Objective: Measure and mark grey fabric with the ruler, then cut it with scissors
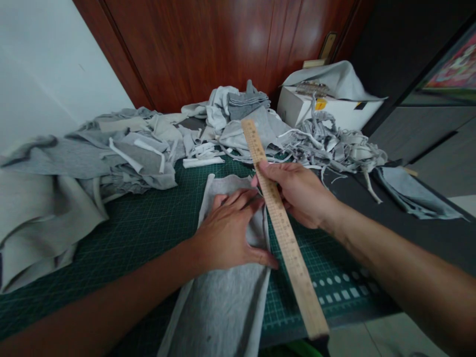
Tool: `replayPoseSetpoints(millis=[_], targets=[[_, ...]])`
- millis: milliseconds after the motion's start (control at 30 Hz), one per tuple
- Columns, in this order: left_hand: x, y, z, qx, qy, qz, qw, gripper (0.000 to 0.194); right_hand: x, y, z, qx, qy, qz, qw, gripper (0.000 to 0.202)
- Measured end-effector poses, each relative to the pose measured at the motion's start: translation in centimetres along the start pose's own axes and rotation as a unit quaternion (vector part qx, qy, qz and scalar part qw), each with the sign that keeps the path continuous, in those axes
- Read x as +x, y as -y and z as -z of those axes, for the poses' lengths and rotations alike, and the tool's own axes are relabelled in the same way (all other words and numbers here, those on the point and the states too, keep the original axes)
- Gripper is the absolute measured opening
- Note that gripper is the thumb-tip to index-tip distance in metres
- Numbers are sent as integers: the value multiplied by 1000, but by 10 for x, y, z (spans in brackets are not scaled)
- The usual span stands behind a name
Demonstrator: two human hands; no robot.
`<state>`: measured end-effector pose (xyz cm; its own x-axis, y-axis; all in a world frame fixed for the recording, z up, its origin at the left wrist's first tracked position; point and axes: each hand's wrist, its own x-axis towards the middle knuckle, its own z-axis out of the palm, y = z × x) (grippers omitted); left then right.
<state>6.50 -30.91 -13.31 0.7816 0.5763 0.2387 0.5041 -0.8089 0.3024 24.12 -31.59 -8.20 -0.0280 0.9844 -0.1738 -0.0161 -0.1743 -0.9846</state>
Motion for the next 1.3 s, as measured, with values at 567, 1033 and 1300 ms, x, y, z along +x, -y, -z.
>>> replayPoseSetpoints(millis=[567, 1033, 1300], targets=[[-4, 6, 2, -55, -6, -23, 998, 100, 13, -44, -9, 74, 6, -4, 997, 33], [-22, 5, -1, -208, -101, 91, 969, 89, 0, -42, 0, -349, 66, 205, 912, 43], [-16, -9, 4, -100, -53, 98, 989, 68, -16, -47, 7, -372, 129, 312, 865, 29]])
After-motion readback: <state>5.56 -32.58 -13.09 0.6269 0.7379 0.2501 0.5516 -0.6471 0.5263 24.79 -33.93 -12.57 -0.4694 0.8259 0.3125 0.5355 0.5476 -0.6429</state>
